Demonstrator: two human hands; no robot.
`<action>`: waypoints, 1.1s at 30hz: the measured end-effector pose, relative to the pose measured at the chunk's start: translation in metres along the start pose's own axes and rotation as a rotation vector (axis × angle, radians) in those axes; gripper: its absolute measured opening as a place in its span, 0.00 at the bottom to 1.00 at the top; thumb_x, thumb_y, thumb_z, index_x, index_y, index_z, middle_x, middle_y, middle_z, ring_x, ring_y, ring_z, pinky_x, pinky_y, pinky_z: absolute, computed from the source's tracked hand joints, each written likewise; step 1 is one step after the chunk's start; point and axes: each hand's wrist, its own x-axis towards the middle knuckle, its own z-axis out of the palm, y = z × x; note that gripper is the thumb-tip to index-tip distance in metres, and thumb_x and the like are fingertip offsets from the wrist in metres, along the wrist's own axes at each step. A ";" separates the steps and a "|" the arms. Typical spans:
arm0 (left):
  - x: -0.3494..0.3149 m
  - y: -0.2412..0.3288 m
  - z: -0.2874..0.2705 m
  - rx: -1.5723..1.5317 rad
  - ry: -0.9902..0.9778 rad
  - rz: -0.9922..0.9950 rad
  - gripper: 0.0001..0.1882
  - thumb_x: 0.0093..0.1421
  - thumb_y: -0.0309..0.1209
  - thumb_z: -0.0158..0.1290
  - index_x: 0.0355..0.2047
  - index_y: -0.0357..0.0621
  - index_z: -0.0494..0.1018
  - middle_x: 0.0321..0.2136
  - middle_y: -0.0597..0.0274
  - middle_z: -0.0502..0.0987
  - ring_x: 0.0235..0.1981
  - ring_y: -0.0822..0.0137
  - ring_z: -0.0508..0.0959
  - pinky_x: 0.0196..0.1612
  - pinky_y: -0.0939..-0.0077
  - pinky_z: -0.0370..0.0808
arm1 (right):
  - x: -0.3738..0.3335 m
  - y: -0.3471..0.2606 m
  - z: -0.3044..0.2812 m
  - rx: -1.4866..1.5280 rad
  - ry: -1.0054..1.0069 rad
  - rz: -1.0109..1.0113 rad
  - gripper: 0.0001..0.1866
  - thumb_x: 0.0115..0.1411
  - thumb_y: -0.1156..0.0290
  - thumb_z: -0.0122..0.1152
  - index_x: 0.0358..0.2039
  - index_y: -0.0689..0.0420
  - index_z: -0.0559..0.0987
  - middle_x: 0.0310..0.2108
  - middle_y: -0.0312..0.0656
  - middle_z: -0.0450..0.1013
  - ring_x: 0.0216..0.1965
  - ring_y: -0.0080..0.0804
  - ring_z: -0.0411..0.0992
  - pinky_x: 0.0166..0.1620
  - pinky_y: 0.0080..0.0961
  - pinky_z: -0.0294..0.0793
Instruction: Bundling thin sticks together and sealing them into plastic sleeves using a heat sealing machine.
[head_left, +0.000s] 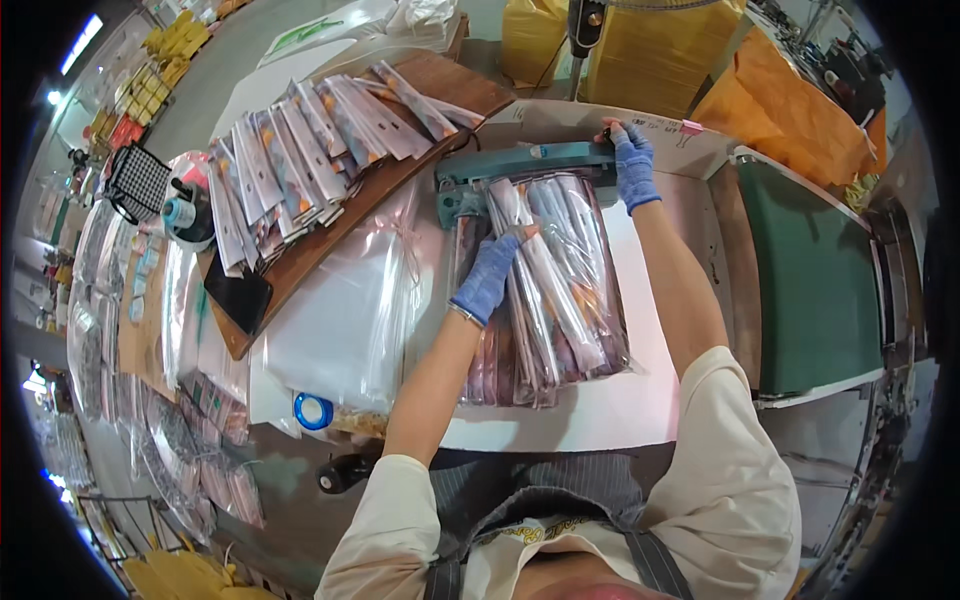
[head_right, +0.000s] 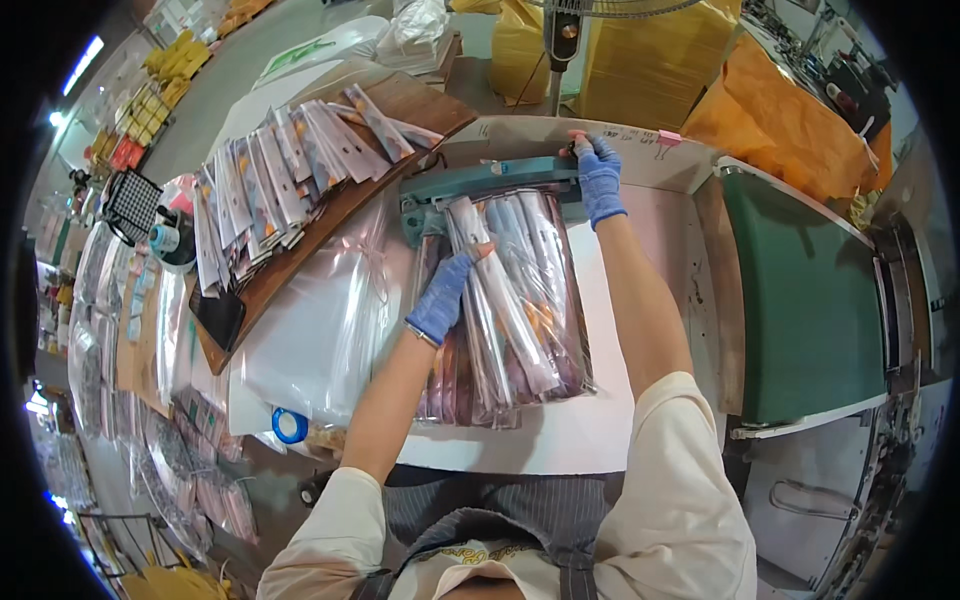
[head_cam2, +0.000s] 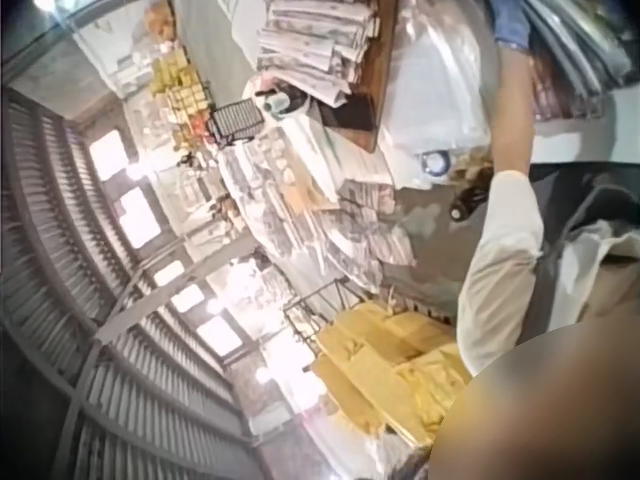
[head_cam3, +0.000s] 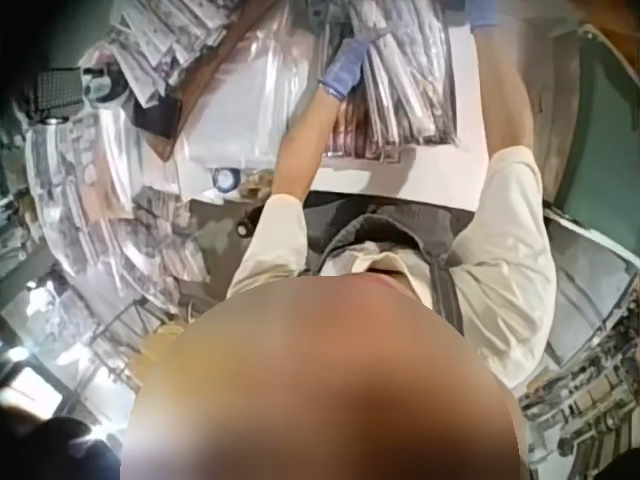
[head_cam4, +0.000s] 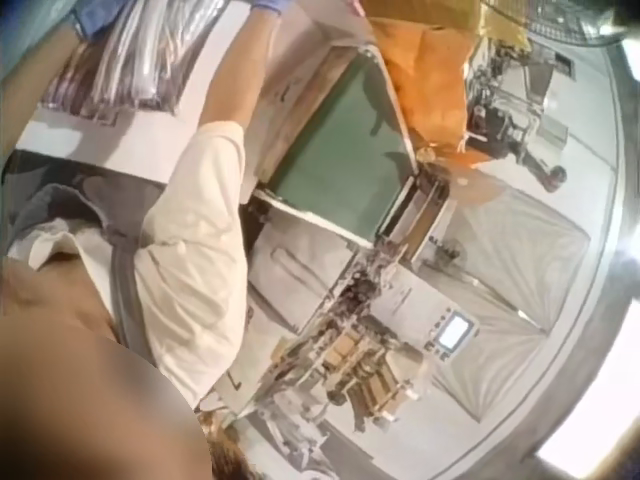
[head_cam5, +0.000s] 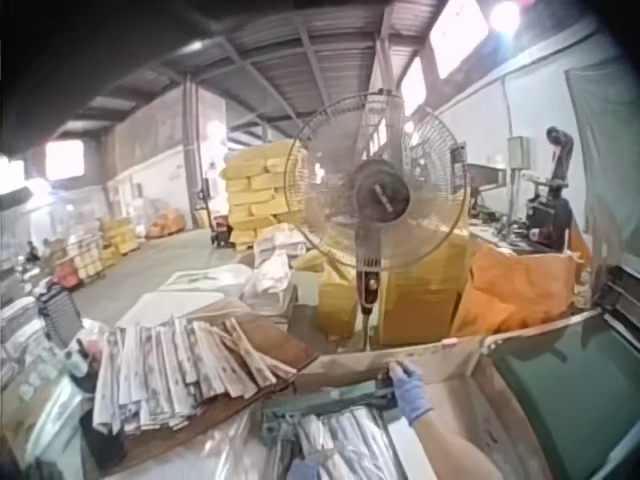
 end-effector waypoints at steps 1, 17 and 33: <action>0.002 -0.002 0.002 0.013 0.010 0.000 0.23 0.43 0.40 0.61 0.38 0.41 0.74 0.32 0.64 0.75 0.32 0.71 0.72 0.39 0.79 0.68 | 0.001 0.001 -0.002 0.011 0.018 0.024 0.08 0.58 0.69 0.52 0.33 0.55 0.78 0.22 0.37 0.73 0.24 0.22 0.71 0.29 0.18 0.70; -0.109 -0.011 -0.082 1.172 0.485 0.595 0.28 0.50 0.49 0.50 0.43 0.37 0.69 0.37 0.52 0.73 0.38 0.58 0.73 0.41 0.70 0.70 | -0.234 0.014 0.040 -0.291 -0.328 0.194 0.44 0.47 0.76 0.65 0.59 0.62 0.47 0.49 0.47 0.61 0.47 0.31 0.63 0.50 0.24 0.64; -0.246 -0.092 -0.475 0.812 1.309 0.471 0.08 0.49 0.30 0.52 0.30 0.43 0.74 0.29 0.50 0.75 0.31 0.54 0.75 0.36 0.68 0.72 | -0.277 -0.002 0.052 -0.289 -0.291 0.402 0.37 0.54 0.67 0.58 0.58 0.62 0.49 0.55 0.48 0.56 0.53 0.36 0.59 0.55 0.29 0.60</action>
